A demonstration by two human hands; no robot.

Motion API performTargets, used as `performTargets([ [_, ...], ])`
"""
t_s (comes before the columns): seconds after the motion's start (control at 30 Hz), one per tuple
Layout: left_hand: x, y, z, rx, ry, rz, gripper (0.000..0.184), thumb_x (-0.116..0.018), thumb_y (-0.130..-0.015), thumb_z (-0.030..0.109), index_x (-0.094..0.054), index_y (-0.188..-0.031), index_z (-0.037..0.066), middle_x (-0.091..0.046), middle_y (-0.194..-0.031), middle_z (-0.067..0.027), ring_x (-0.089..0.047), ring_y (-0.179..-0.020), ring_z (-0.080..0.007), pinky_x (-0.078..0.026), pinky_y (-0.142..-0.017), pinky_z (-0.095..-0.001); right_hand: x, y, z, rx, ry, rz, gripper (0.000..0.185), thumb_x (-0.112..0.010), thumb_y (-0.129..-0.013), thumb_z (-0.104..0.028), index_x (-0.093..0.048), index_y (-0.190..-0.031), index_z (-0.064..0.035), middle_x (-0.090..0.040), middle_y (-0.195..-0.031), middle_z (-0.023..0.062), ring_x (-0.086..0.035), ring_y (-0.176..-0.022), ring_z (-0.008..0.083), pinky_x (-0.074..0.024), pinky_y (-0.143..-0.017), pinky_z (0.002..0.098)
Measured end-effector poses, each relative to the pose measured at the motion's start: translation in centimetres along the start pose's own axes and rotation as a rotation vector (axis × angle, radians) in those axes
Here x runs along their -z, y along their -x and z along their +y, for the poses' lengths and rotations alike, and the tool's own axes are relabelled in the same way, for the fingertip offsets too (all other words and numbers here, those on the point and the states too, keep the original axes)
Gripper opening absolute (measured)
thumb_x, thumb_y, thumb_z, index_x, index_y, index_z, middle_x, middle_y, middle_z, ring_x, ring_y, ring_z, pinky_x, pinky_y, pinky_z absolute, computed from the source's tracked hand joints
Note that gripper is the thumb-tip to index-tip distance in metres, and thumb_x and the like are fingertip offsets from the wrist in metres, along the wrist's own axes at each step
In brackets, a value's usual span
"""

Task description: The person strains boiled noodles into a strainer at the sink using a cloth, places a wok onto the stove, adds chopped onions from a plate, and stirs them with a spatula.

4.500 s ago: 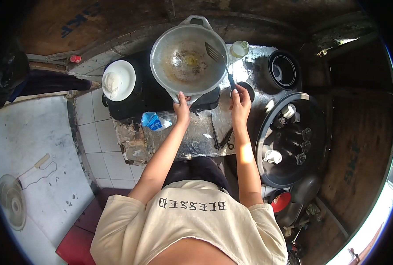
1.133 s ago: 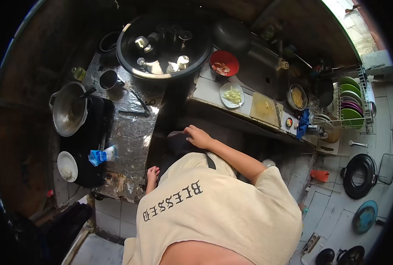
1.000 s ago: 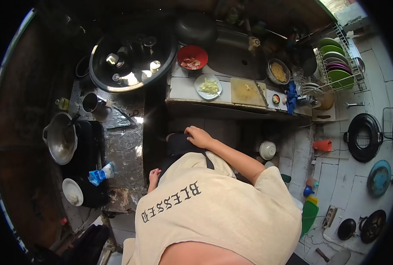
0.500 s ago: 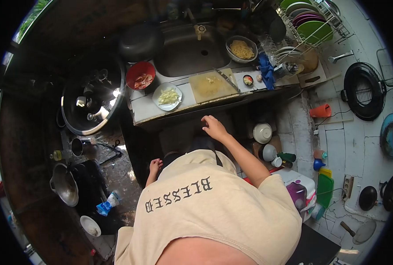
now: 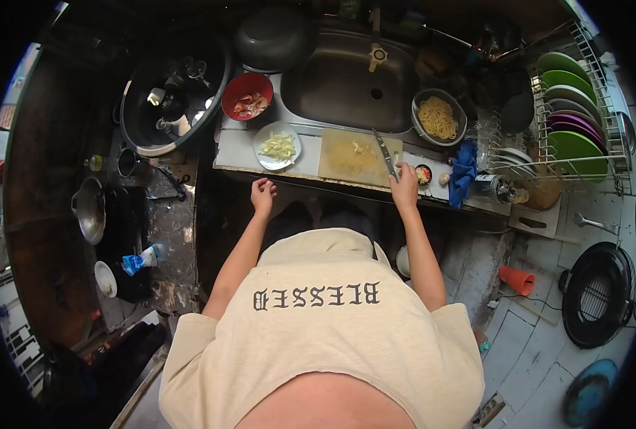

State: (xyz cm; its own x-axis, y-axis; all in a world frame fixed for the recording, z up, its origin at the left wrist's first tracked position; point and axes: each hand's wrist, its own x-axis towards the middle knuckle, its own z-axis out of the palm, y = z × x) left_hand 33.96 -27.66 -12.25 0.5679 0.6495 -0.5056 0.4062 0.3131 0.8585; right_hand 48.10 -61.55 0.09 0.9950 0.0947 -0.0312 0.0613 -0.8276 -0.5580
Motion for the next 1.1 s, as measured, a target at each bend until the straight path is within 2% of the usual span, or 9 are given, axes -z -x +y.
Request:
performTargets([
  [0.13, -3.1, -2.8, 2.2, 0.057, 0.004, 0.155, 0.026, -0.06, -0.082, 0.01, -0.047, -0.102, -0.001, -0.058, -0.087, -0.0081, -0.06, -0.071, -0.0132, -0.051, -0.055, -0.0233, -3.5, -1.3, -1.9, 0.103, -0.036, -0.1, 0.031, -0.064, -0.07, -0.004, -0.052, -0.099, -0.0042, -0.051, -0.097, 0.0151, -0.049, -0.096, 0.0349, -0.042, -0.081, 0.0417],
  [0.23, -3.8, -3.9, 2.4, 0.15, -0.04, 0.236, 0.029, -0.062, -0.081, 0.008, -0.046, -0.103, -0.002, -0.057, -0.088, -0.0091, -0.059, -0.07, -0.0134, -0.051, -0.054, -0.022, -3.4, -1.3, -4.0, 0.165, 0.08, -0.022, 0.032, -0.064, -0.07, -0.005, -0.052, -0.1, -0.0038, -0.05, -0.099, 0.0139, -0.048, -0.098, 0.0336, -0.0426, -0.08, 0.0414],
  [0.37, -3.4, -5.1, 2.2, 0.268, 0.074, 0.173, 0.025, -0.059, -0.082, 0.003, -0.05, -0.105, -0.002, -0.058, -0.086, -0.0068, -0.059, -0.069, -0.0128, -0.05, -0.054, -0.0196, -3.6, -2.0, -2.4, 0.054, 0.245, 0.016, 0.032, -0.06, -0.071, -0.004, -0.049, -0.1, -0.003, -0.047, -0.1, 0.0148, -0.047, -0.098, 0.0342, -0.0444, -0.079, 0.0415],
  [0.4, -3.1, -5.4, 2.0, 0.28, 0.082, 0.149, 0.023, -0.058, -0.082, 0.002, -0.05, -0.103, -0.001, -0.058, -0.085, -0.0065, -0.059, -0.068, -0.0134, -0.05, -0.055, -0.0208, -4.3, -2.4, -1.2, 0.029, 0.277, 0.007, 0.028, -0.055, -0.073, -0.003, -0.048, -0.1, -0.0023, -0.046, -0.102, 0.016, -0.047, -0.098, 0.0347, -0.0455, -0.078, 0.0409],
  [0.53, -2.3, -5.4, 2.5, 0.372, 0.192, 0.072, 0.024, -0.054, -0.084, 0.005, -0.047, -0.108, 0.002, -0.056, -0.091, -0.0062, -0.059, -0.076, -0.0154, -0.051, -0.061, -0.025, -5.0, -2.7, 0.7, -0.005, 0.251, 0.004, 0.027, -0.053, -0.072, -0.001, -0.048, -0.099, -0.0028, -0.048, -0.1, 0.0159, -0.047, -0.097, 0.0345, -0.0454, -0.077, 0.0413],
  [0.7, -2.2, -6.4, 2.1, 0.37, 0.35, 0.0, 0.03, -0.051, -0.086, 0.004, -0.04, -0.115, 0.003, -0.052, -0.104, -0.009, -0.057, -0.086, -0.0188, -0.053, -0.069, -0.0293, -6.4, -3.1, 2.5, 0.047, 0.145, 0.079, 0.031, -0.058, -0.067, 0.003, -0.049, -0.096, -0.0042, -0.05, -0.094, 0.0145, -0.048, -0.094, 0.0341, -0.0427, -0.078, 0.0422],
  [0.8, -2.7, -6.2, 2.7, 0.359, 0.335, 0.008, 0.031, -0.049, -0.087, 0.002, -0.038, -0.116, 0.003, -0.051, -0.106, -0.0102, -0.057, -0.089, -0.02, -0.054, -0.072, -0.0296, -6.4, -2.9, 2.6, 0.081, 0.086, 0.105, 0.031, -0.058, -0.068, 0.003, -0.049, -0.096, -0.0042, -0.05, -0.095, 0.0147, -0.048, -0.094, 0.034, -0.0413, -0.08, 0.0421],
  [0.9, -3.2, -4.8, 3.3, 0.312, 0.292, 0.071, 0.033, -0.049, -0.087, 0.001, -0.036, -0.117, 0.002, -0.05, -0.109, -0.0111, -0.057, -0.092, -0.0202, -0.055, -0.073, -0.0294, -5.8, -2.8, 2.0, 0.102, 0.081, 0.093, 0.026, -0.052, -0.072, 0.001, -0.049, -0.098, -0.0019, -0.051, -0.095, 0.0176, -0.049, -0.095, 0.0361, -0.0422, -0.08, 0.0426],
  [1.1, -3.1, -3.3, 2.9, 0.219, 0.296, 0.119, 0.03, -0.049, -0.085, -0.003, -0.037, -0.112, 0.003, -0.05, -0.108, -0.0133, -0.057, -0.091, -0.0223, -0.053, -0.075, -0.0335, -5.2, -2.7, 0.2, 0.071, 0.151, 0.094, 0.043, -0.062, -0.07, -0.005, -0.045, -0.109, -0.0025, -0.045, -0.105, 0.0165, -0.045, -0.101, 0.0349, -0.0399, -0.084, 0.0421],
])
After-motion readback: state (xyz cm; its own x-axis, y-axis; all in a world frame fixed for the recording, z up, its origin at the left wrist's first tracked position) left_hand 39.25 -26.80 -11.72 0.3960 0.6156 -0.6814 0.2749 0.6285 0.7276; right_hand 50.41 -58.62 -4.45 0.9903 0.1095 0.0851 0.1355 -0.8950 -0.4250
